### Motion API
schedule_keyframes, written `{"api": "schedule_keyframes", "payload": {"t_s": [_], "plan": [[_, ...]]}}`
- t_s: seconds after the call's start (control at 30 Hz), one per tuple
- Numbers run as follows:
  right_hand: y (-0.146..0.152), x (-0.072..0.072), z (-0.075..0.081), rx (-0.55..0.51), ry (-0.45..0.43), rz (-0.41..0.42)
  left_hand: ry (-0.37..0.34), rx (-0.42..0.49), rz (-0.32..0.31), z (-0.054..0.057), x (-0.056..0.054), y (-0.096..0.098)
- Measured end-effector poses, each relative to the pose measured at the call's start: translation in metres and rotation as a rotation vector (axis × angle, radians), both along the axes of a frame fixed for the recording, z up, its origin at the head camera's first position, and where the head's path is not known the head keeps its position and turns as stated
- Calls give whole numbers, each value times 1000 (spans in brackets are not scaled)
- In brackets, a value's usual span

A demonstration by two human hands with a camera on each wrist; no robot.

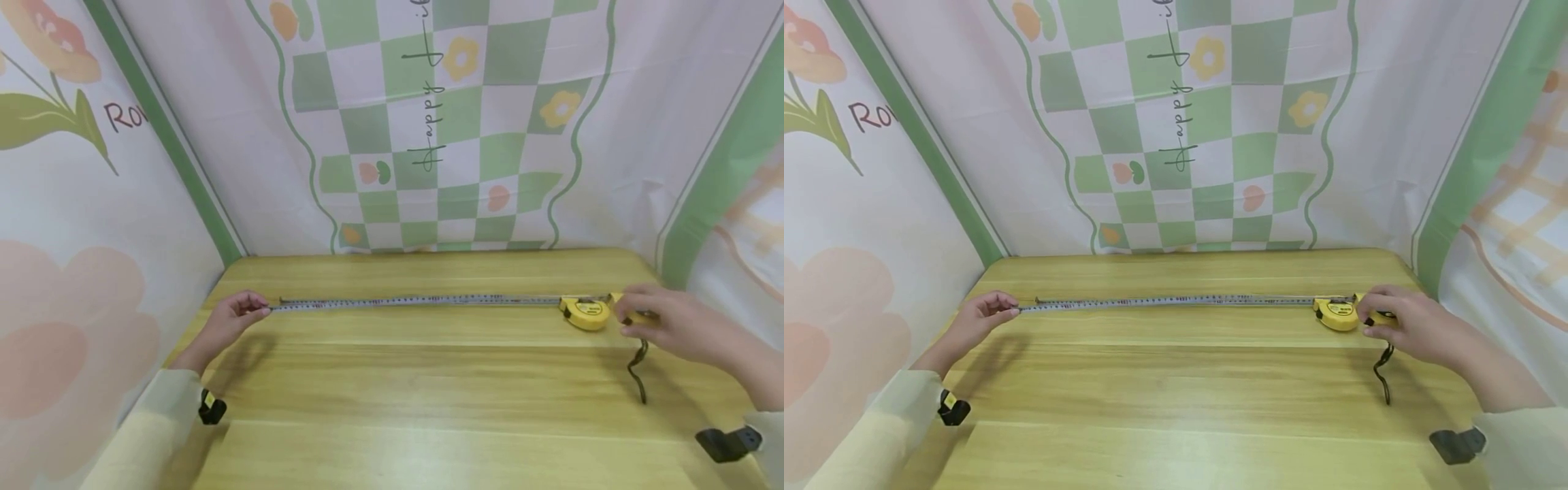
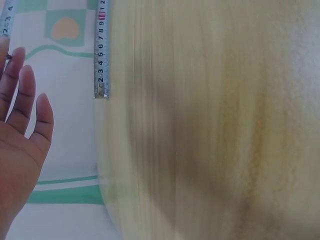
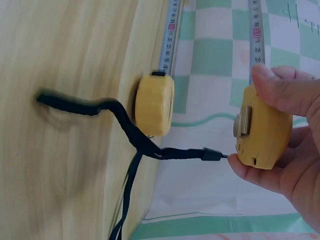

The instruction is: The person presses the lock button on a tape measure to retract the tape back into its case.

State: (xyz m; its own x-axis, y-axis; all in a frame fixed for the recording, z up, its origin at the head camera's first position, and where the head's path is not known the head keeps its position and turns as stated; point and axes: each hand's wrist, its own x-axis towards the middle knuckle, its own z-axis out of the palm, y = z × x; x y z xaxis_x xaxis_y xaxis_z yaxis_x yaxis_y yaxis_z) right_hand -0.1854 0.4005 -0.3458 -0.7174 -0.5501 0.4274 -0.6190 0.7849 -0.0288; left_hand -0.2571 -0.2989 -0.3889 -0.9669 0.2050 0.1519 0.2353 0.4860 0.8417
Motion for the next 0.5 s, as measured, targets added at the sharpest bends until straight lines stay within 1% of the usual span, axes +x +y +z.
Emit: {"api": "schedule_keyframes", "payload": {"t_s": [0.07,0.27,0.43,0.5], "plan": [[2,-1,-1,-23,1,13,3,-5,-1,-1,-1,0],[5,-2,-1,-71,-63,-60,15,-10,-2,-1,-4,0],[4,3,3,-92,-165,-122,7,-12,2,3,-2,2],[3,5,5,-109,-214,-134,7,-15,0,3,-2,2]]}}
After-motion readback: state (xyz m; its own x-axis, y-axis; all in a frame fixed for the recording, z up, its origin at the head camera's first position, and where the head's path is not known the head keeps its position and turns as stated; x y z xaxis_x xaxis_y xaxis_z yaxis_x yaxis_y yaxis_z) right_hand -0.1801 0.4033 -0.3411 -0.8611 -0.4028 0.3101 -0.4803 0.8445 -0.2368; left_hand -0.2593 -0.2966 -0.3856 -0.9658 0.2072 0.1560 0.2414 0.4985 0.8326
